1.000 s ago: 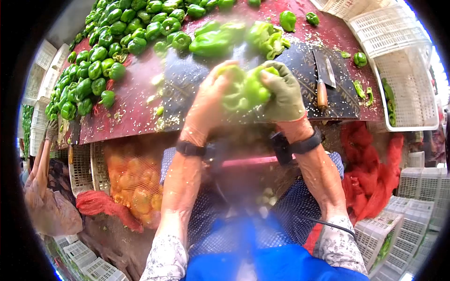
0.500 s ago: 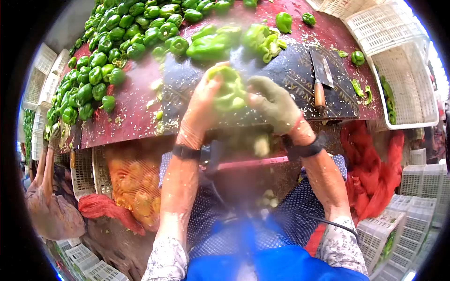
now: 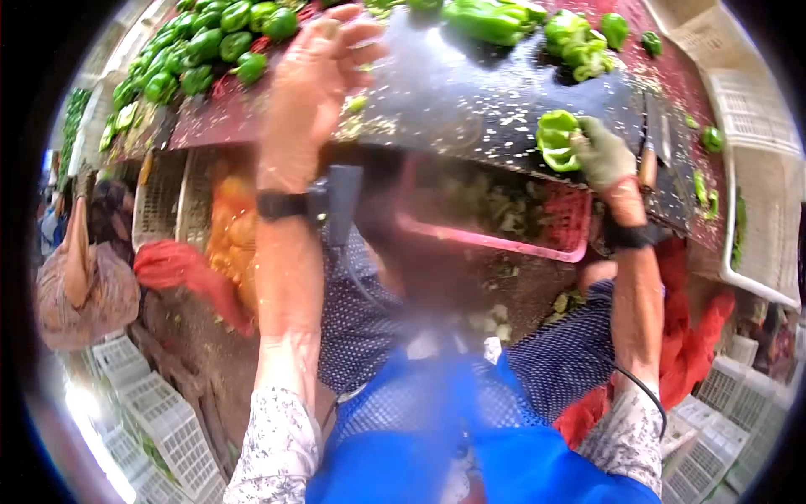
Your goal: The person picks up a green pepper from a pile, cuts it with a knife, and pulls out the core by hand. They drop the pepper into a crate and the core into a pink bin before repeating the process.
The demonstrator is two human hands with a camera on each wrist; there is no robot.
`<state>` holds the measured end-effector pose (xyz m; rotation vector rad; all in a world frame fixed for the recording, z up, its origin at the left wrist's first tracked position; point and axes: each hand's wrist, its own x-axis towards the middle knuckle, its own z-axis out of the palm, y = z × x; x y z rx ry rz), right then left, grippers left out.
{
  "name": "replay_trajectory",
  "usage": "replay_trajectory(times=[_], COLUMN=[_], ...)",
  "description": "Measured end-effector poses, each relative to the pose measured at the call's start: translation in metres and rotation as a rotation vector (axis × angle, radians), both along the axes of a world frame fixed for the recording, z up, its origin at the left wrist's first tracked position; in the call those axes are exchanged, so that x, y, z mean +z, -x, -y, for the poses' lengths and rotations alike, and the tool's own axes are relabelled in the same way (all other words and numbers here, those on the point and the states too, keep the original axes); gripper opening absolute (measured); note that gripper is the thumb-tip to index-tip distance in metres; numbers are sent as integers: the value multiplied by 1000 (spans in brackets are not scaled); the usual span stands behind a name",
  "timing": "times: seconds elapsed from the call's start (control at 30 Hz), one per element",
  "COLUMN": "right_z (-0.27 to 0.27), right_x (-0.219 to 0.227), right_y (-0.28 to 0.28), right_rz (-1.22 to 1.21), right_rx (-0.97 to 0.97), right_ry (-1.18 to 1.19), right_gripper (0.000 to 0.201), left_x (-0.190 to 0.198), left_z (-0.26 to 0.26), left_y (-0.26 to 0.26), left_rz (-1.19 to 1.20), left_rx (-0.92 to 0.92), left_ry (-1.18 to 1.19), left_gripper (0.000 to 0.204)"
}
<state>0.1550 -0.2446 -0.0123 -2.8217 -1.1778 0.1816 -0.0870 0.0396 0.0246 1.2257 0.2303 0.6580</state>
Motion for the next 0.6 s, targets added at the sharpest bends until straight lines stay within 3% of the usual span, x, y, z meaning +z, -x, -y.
replay_trajectory(times=[0.03, 0.07, 0.13, 0.17, 0.2, 0.27, 0.33, 0.4, 0.53, 0.6], right_z=[14, 10, -1, -1, -5, 2, 4, 0, 12, 11], right_x=[-17, 7, 30, 17, 4, -24, -35, -34, -62, -62], right_y=[-21, 0, 22, 4, -7, -32, -32, -8, -10, -11], right_rz=[-378, -764, -772, -555, -119, -137, -99, 28, -259, -549], right_rx=[116, 2, 101, 137, 50, 1, 97, 32, 98, 4], right_ry=[-415, -695, -911, -721, -240, -188, -443, -183, -554, -644], right_gripper=[36, 37, 36, 38, 41, 45, 46, 49, 43, 40], left_x=[5, 11, 26, 34, 27, 21, -8, -46, -144, -200], left_z=[-17, -24, -26, -21, -33, -24, -26, -16, 13, 32], left_y=[23, 43, 77, 91, 105, 114, 119, 115, 119, 127], left_rz=[18, 60, 109, 117, 34, -182, -392, -478, -506, -420], left_rx=[40, 31, 11, 2, 93, 339, 321, 208, 106, 47], left_ry=[-97, -99, -122, -144, -182, -209, -353, -329, 60, 12], left_gripper=[45, 45, 44, 43, 42, 36, 31, 27, 25, 26])
